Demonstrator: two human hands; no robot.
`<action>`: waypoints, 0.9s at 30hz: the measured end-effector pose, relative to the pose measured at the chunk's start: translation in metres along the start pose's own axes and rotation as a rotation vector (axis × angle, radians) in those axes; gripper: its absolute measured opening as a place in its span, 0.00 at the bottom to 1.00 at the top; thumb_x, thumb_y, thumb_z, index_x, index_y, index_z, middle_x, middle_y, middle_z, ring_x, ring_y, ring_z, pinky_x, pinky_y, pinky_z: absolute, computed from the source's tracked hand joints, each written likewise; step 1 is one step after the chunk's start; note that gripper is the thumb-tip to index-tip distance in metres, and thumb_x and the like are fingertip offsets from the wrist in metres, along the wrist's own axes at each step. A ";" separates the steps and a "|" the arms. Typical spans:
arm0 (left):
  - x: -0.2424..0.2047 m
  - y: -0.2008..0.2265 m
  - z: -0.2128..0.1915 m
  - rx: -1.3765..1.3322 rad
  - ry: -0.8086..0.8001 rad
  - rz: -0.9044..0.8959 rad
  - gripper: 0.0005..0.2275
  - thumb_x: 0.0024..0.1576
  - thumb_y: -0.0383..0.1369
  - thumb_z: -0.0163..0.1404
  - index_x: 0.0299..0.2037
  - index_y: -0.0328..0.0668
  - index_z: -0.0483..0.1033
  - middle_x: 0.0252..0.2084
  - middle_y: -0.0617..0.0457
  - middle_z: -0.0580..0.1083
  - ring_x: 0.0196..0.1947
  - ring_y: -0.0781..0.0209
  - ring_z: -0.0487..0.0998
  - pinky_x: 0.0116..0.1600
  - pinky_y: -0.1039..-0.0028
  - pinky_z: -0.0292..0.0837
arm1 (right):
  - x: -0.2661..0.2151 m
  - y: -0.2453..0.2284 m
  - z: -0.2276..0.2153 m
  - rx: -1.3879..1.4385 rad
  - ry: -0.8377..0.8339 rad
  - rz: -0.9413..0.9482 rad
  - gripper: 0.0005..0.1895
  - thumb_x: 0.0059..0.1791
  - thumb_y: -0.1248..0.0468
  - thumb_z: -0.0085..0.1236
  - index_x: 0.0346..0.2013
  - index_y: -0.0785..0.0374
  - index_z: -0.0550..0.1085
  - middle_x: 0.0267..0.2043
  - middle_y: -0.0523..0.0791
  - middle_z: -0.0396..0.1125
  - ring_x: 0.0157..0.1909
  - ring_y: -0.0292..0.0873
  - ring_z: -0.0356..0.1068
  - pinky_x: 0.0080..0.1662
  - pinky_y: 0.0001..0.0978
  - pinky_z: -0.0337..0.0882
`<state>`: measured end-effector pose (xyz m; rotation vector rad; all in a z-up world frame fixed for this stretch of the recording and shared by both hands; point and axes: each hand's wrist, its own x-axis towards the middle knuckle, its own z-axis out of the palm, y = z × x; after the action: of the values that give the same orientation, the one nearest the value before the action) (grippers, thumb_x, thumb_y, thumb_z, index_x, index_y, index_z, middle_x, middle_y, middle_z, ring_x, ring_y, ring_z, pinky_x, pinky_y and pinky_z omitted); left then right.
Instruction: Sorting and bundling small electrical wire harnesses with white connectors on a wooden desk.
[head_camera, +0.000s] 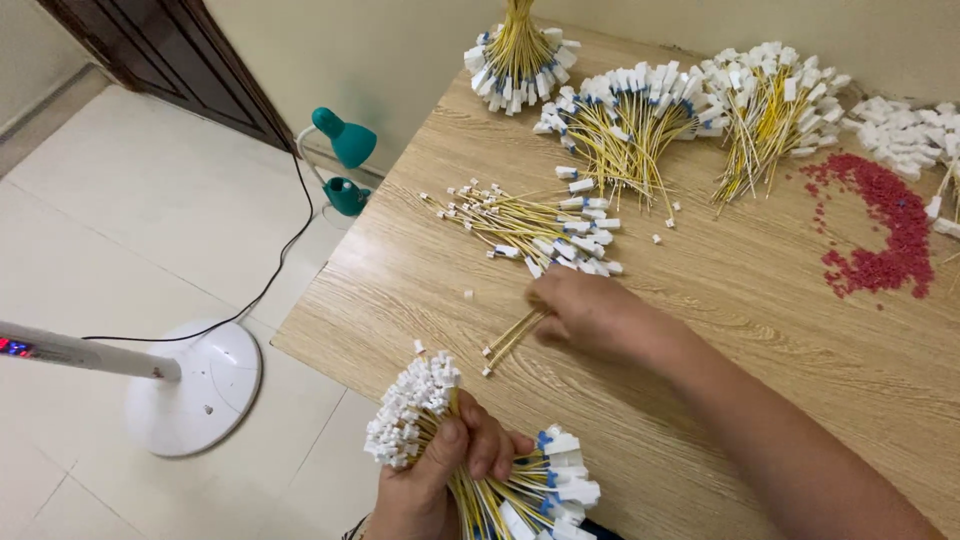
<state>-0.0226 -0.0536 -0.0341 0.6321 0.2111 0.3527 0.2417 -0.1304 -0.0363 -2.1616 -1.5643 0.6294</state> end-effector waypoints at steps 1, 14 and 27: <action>0.000 -0.002 0.001 0.004 -0.001 0.003 0.13 0.62 0.39 0.53 0.43 0.36 0.69 0.23 0.51 0.66 0.29 0.55 0.74 0.56 0.46 0.75 | -0.001 -0.012 -0.006 0.000 0.003 -0.004 0.16 0.50 0.59 0.57 0.49 0.63 0.71 0.45 0.47 0.69 0.45 0.45 0.71 0.47 0.40 0.71; 0.001 -0.004 -0.005 0.024 0.009 0.019 0.12 0.60 0.36 0.54 0.44 0.35 0.70 0.23 0.49 0.68 0.28 0.54 0.75 0.55 0.45 0.77 | 0.062 -0.040 -0.013 -0.508 0.217 -0.004 0.16 0.50 0.55 0.58 0.39 0.67 0.75 0.48 0.52 0.67 0.52 0.52 0.67 0.48 0.46 0.72; 0.006 0.006 -0.012 0.017 0.169 -0.003 0.14 0.57 0.36 0.56 0.43 0.33 0.70 0.21 0.49 0.68 0.25 0.54 0.75 0.52 0.46 0.79 | 0.111 -0.032 -0.027 -0.413 0.192 0.315 0.45 0.41 0.35 0.60 0.59 0.66 0.64 0.58 0.55 0.60 0.63 0.53 0.55 0.62 0.52 0.52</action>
<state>-0.0224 -0.0404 -0.0397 0.6193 0.3770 0.4020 0.2622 -0.0164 -0.0103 -2.7137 -1.3533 0.1830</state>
